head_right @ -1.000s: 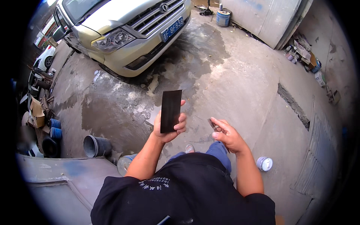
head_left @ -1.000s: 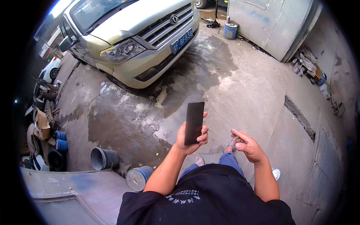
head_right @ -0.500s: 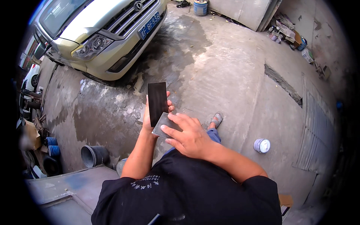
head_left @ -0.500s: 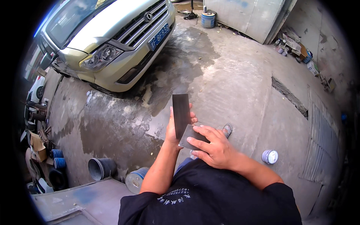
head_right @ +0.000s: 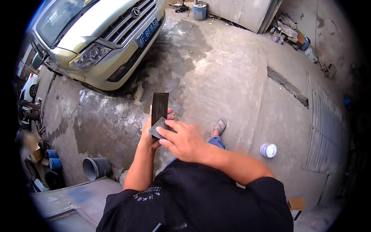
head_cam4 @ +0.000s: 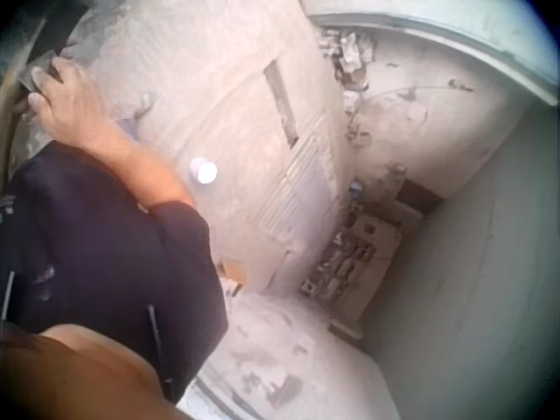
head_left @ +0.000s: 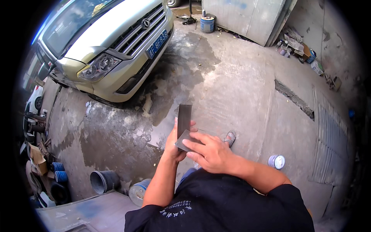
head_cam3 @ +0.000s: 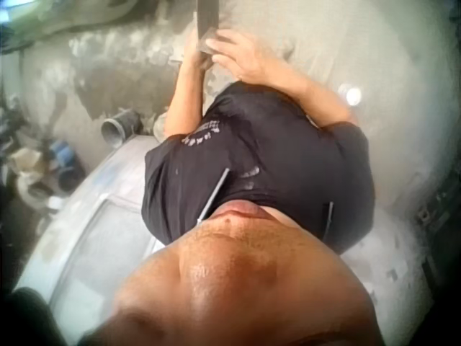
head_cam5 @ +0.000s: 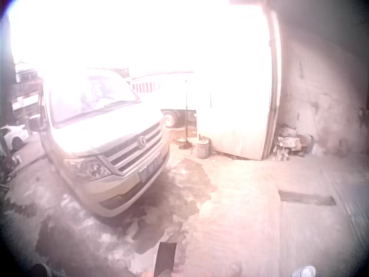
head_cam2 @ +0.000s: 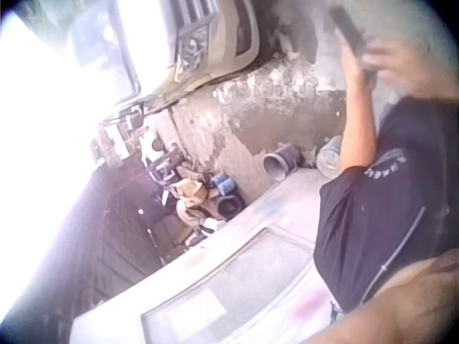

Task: The person inspects the front bumper of a gold van, touching the surface to check for imperfections. They then retrieve a container of body filler and a tube of hardener, mixing the two substances together on a metal putty knife to prepare the compound for application.

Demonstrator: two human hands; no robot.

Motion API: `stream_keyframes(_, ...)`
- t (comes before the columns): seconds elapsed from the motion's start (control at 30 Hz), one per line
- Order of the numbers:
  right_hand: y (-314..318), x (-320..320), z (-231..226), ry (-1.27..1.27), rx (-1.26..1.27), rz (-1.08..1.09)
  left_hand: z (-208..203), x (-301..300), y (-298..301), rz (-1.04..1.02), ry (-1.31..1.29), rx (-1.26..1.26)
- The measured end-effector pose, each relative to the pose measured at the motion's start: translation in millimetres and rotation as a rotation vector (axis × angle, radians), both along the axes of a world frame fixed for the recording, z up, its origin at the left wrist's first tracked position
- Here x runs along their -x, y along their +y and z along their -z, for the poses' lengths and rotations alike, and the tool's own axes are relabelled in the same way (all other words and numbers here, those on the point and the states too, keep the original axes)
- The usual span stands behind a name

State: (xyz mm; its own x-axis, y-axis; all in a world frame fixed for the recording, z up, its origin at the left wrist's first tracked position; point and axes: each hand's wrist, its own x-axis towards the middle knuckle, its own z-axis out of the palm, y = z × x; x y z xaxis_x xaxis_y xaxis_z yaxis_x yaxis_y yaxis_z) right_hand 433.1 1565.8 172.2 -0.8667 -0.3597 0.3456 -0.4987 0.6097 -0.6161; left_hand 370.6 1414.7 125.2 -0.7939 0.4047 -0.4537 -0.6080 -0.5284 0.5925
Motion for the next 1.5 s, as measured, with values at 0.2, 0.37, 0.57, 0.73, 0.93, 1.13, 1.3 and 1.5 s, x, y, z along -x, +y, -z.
stream_keyframes(0.2, 40, 60, -12, -0.15, 0.23, 0.325, 5, -11, -5, 0.285, 0.225, -0.195)
stream_keyframes(0.37, 72, 46, -19, -0.343, 0.491, 0.251, -4, -15, -5, 0.191, 0.217, -0.517)
stream_keyframes(0.57, 88, 25, -5, -0.557, 0.914, 0.205, -3, -5, -17, 0.187, 0.54, 0.017)
stream_keyframes(0.73, 66, 12, -40, -0.064, 0.342, 0.059, -8, -1, -17, 0.214, 0.955, 0.428)
stream_keyframes(0.93, 69, 36, -17, 0.086, 0.157, 0.074, -24, -1, -19, 0.218, 1.358, 0.673)
stream_keyframes(1.13, 82, 32, -23, -0.183, 0.325, 0.338, -36, -5, -30, 0.133, 1.517, 1.001)
stream_keyframes(1.3, 78, 24, -8, -0.091, 0.221, 0.2, -39, -6, -32, 0.106, 1.622, 1.244)
stream_keyframes(1.5, 63, 24, 5, -0.66, 0.398, 0.054, -47, -7, -20, 0.188, 1.787, 1.314)
